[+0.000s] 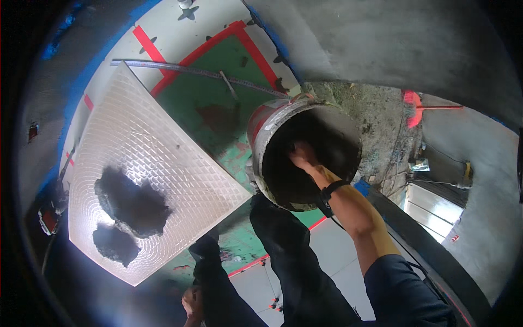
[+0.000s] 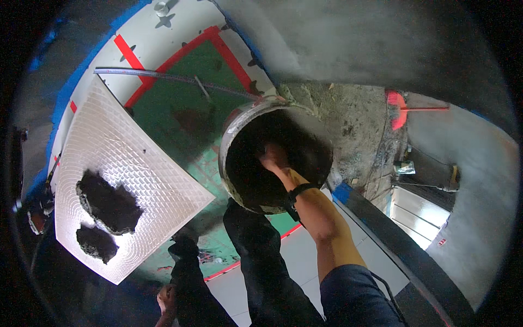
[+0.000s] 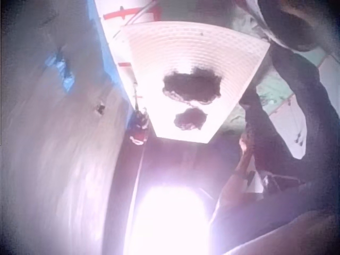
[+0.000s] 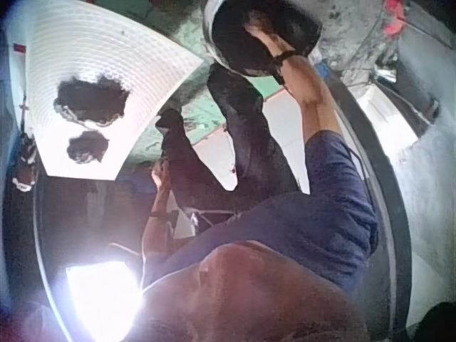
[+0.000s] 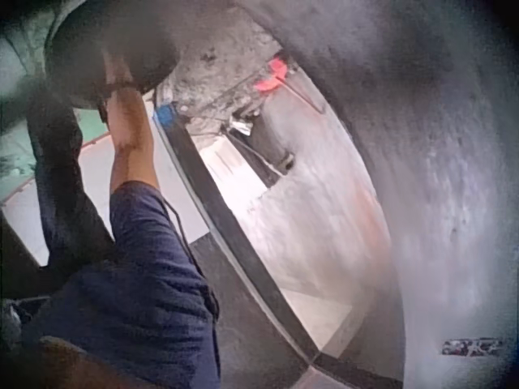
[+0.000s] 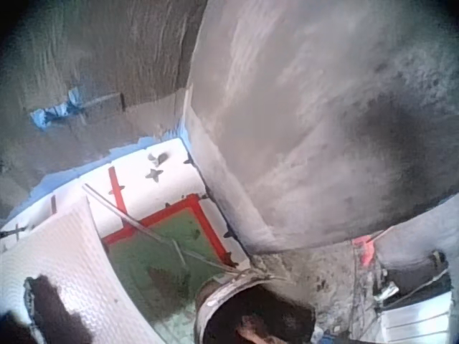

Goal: Apply mortar to the back of a large tile using a trowel before installation.

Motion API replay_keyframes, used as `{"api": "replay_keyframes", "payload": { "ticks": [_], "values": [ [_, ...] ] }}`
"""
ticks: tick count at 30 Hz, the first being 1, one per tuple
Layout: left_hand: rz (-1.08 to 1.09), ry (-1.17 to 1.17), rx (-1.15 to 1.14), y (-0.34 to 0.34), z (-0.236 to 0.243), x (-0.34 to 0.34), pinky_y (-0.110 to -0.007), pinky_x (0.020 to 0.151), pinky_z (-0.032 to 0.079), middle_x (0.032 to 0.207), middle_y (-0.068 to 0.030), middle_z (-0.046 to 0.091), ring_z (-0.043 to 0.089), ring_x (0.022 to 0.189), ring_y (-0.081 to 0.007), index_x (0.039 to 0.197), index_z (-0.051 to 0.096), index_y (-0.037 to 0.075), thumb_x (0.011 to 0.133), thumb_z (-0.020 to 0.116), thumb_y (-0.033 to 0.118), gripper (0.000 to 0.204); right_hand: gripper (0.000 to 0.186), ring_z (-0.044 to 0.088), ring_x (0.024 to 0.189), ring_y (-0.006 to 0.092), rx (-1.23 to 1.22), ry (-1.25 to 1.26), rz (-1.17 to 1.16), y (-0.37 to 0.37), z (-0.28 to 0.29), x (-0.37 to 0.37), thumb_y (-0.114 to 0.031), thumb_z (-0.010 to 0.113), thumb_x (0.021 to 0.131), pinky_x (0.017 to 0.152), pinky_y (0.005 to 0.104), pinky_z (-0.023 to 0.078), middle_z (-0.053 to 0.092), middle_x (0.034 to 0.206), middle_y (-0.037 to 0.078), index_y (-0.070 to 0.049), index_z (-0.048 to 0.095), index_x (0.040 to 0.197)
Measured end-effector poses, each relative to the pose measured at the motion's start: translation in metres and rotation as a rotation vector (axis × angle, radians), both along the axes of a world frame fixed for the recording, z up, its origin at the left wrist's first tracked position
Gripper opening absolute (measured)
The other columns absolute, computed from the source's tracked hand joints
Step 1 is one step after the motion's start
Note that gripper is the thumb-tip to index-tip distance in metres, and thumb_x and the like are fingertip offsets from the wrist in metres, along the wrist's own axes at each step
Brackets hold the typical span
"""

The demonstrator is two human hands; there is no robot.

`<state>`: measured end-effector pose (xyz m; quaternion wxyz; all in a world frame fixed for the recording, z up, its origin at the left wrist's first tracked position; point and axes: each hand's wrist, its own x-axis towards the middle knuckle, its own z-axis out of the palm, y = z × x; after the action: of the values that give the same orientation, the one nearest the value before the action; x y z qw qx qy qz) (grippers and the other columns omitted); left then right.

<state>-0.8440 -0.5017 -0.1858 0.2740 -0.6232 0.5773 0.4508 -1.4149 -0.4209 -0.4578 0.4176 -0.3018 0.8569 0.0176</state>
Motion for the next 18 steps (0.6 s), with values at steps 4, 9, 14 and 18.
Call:
{"api": "replay_keyframes", "payload": {
  "ticks": [4,9,14,18],
  "values": [
    [-0.081,0.006,0.031,0.006,0.0,0.018,-0.043,0.072,0.051,0.087,-0.0159,0.069,0.067,0.081,-0.0332,0.097,0.069,0.005,0.084,0.056,0.025,0.027,0.045,0.062,0.099,0.037,-0.005,-0.069,-0.274,0.006,-0.012,0.036,-0.036,0.063,0.084,0.086,0.0435,0.05,0.061,0.117,0.02,-0.005,0.06,0.116],
    [-0.126,0.033,0.061,0.025,-0.026,0.003,-0.045,0.074,0.05,0.089,-0.0166,0.068,0.066,0.083,-0.0359,0.097,0.068,0.006,0.083,0.058,0.027,0.027,0.048,0.064,0.091,0.0395,-0.308,-0.17,-0.656,0.047,0.005,0.015,-0.04,0.06,0.086,0.076,0.0415,0.051,0.062,0.112,0.023,-0.002,0.058,0.114],
    [-0.243,-0.036,0.061,0.033,-0.013,0.017,-0.045,0.077,0.049,0.089,-0.0176,0.068,0.065,0.084,-0.0379,0.096,0.068,0.008,0.083,0.059,0.027,0.025,0.046,0.061,0.089,0.0464,-0.278,-0.015,-0.429,0.02,0.102,0.045,-0.039,0.06,0.086,0.073,0.049,0.049,0.064,0.096,0.027,0.001,0.056,0.109],
    [-0.237,0.058,-0.024,0.043,-0.01,0.032,-0.046,0.078,0.049,0.092,-0.0172,0.068,0.064,0.088,-0.0375,0.097,0.068,0.008,0.083,0.059,0.028,0.025,0.042,0.058,0.083,0.0509,-0.39,0.214,-0.439,0.027,0.181,0.064,-0.037,0.061,0.085,0.069,0.0537,0.046,0.062,0.086,0.03,0.002,0.054,0.098]
  ]
}}
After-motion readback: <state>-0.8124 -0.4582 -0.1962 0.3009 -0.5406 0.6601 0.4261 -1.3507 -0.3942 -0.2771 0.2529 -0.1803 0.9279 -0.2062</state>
